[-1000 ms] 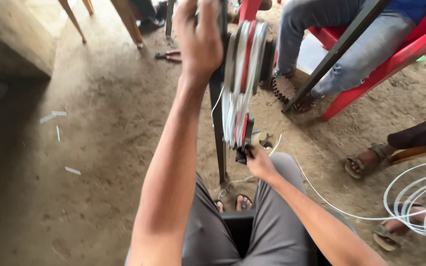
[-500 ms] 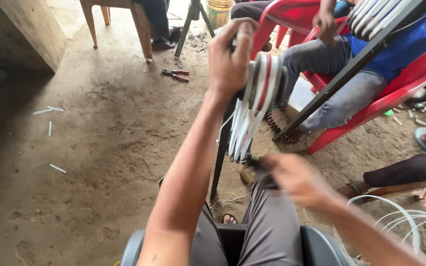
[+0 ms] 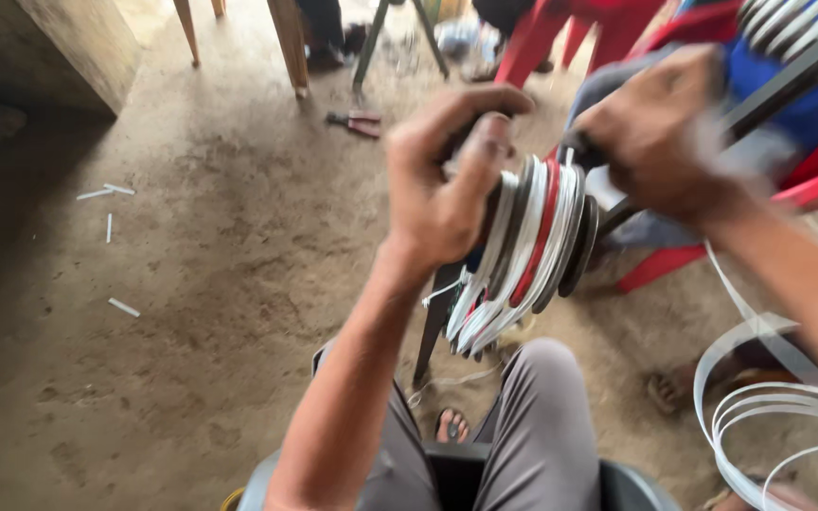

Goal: The person sits on a chair and winds white cable onto a reel mounted on a metal stand, turning the reel by its crank handle with one hand while guiding the cable with the other. They continue winding, occasionally adjusting the cable and the reel, building up coils of wire on the spool.

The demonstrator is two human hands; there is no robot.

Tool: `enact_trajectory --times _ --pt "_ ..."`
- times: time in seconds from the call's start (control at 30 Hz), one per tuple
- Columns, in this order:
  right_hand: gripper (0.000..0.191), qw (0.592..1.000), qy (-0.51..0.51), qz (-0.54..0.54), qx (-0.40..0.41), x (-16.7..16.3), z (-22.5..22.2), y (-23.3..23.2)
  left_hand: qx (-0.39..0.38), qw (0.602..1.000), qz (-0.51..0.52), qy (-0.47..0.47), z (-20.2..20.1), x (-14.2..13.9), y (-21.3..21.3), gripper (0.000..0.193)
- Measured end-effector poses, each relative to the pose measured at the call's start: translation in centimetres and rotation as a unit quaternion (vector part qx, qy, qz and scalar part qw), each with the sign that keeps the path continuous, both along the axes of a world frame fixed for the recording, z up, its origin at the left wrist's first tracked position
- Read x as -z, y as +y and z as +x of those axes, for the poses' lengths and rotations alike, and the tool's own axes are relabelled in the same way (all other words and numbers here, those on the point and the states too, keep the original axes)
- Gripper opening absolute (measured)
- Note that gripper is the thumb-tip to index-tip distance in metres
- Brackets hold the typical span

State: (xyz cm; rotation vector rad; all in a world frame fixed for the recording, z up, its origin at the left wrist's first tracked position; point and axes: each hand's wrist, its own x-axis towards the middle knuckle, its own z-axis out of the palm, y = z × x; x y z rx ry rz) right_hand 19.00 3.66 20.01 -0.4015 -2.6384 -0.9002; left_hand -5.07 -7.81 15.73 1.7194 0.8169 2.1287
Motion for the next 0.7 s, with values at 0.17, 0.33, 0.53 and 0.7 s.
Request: enact_trajectory --times 0.17,0.33,0.53,0.7 --pt "0.044 0.877 0.200 -0.434 -0.044 20.6 -1.8 1.3 0.026 0.998 -0.056 -0.023 -2.1 1.3 0.4 0.027" --pt "0.031 0.877 0.168 -0.439 0.100 33.3 -3.1 -2.3 -0.024 0.997 0.059 0.037 -4.5 2.4 3.3 0.029" --pt "0.019 0.844 0.187 -0.490 0.113 34.8 -3.3 -7.7 0.019 0.997 0.038 -0.062 -5.8 2.7 6.1 0.037" --pt "0.004 0.810 0.111 -0.539 0.202 31.1 -2.9 -13.5 -0.133 0.990 0.053 -0.015 -5.5 2.0 7.3 0.036"
